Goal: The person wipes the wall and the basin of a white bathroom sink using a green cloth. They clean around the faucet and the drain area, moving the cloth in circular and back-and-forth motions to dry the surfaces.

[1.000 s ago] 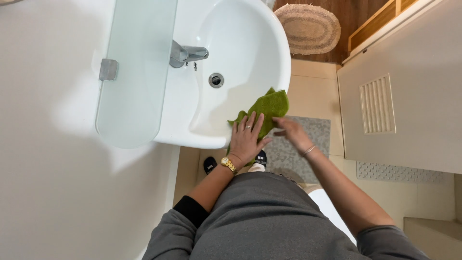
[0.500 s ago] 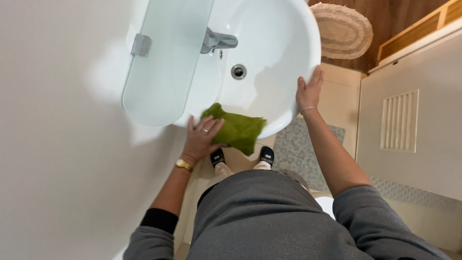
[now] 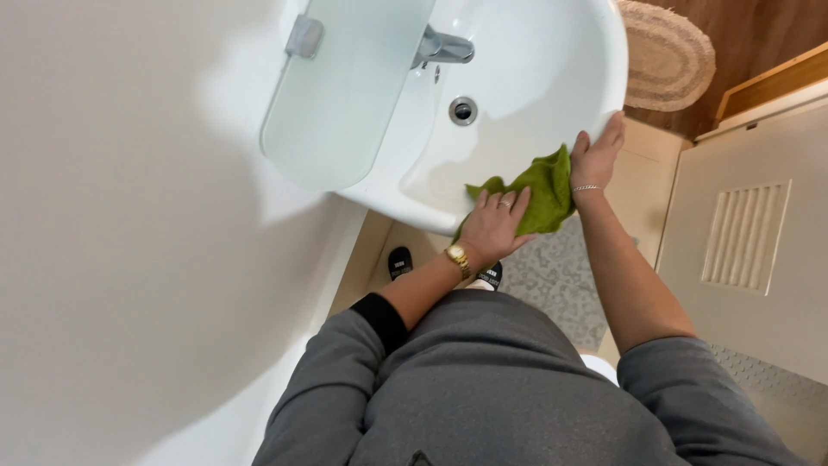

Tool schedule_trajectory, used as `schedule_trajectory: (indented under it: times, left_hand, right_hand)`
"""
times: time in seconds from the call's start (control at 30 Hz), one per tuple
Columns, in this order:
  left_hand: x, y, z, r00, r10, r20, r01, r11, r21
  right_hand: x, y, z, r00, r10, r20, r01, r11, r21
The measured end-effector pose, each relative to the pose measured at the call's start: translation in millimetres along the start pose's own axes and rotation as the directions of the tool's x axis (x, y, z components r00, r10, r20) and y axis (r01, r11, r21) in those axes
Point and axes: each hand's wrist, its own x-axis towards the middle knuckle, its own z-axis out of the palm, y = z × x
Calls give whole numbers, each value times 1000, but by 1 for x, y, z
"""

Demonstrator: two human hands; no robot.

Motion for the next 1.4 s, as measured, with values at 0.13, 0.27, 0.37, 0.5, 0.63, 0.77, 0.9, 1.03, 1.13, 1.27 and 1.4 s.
schedule_trajectory:
  times: [0.13, 0.27, 0.37, 0.5, 0.63, 0.77, 0.9, 1.03, 1.13, 1.27, 1.4]
  left_hand:
    - [-6, -16, -12, 992, 56, 117, -52, 998, -41]
    - [-37, -58, -52, 987, 159, 3, -159, 987, -27]
    - [-55, -107, -102, 980, 198, -14, -197, 978, 64]
    - [-68, -137, -132, 986, 160, 47, -164, 983, 84]
    - [-56, -117, -116, 984, 169, 63, -175, 977, 123]
    - [-34, -69, -73, 980, 197, -34, -193, 977, 90]
    - [-16, -23, -24, 991, 118, -62, -118, 993, 10]
    - [7, -8, -47, 931, -14, 365, 88, 978, -188]
    - [13, -12, -64, 897, -141, 418, 303, 885, -354]
    - [35, -12, -116, 688, -515, 511, 674, 194, -713]
    - [80, 35, -227, 670, -483, 564, 636, -18, -771]
  right_hand:
    - [6, 11, 4, 995, -98, -24, 98, 995, -6]
    - [-2, 2, -8, 999, -41, 30, 42, 999, -31]
    - [7, 13, -2, 999, 2, 51, 1, 998, -63]
    - [5, 10, 0, 1000, -10, 4, 10, 1000, -19]
    - [-5, -7, -5, 999, -32, -29, 31, 999, -39]
    - [-10, -14, -7, 999, -32, -32, 28, 994, -104]
    - [-17, -27, -11, 999, 29, -21, -31, 995, -90]
    - [0, -3, -7, 999, 1, 36, -2, 1000, 16]
    - [-10, -20, -52, 989, -6, 146, -25, 978, 206]
    - [-77, -88, -134, 943, -329, -58, 323, 857, 401]
    - [-147, -145, -155, 810, -583, -66, 562, 738, 374]
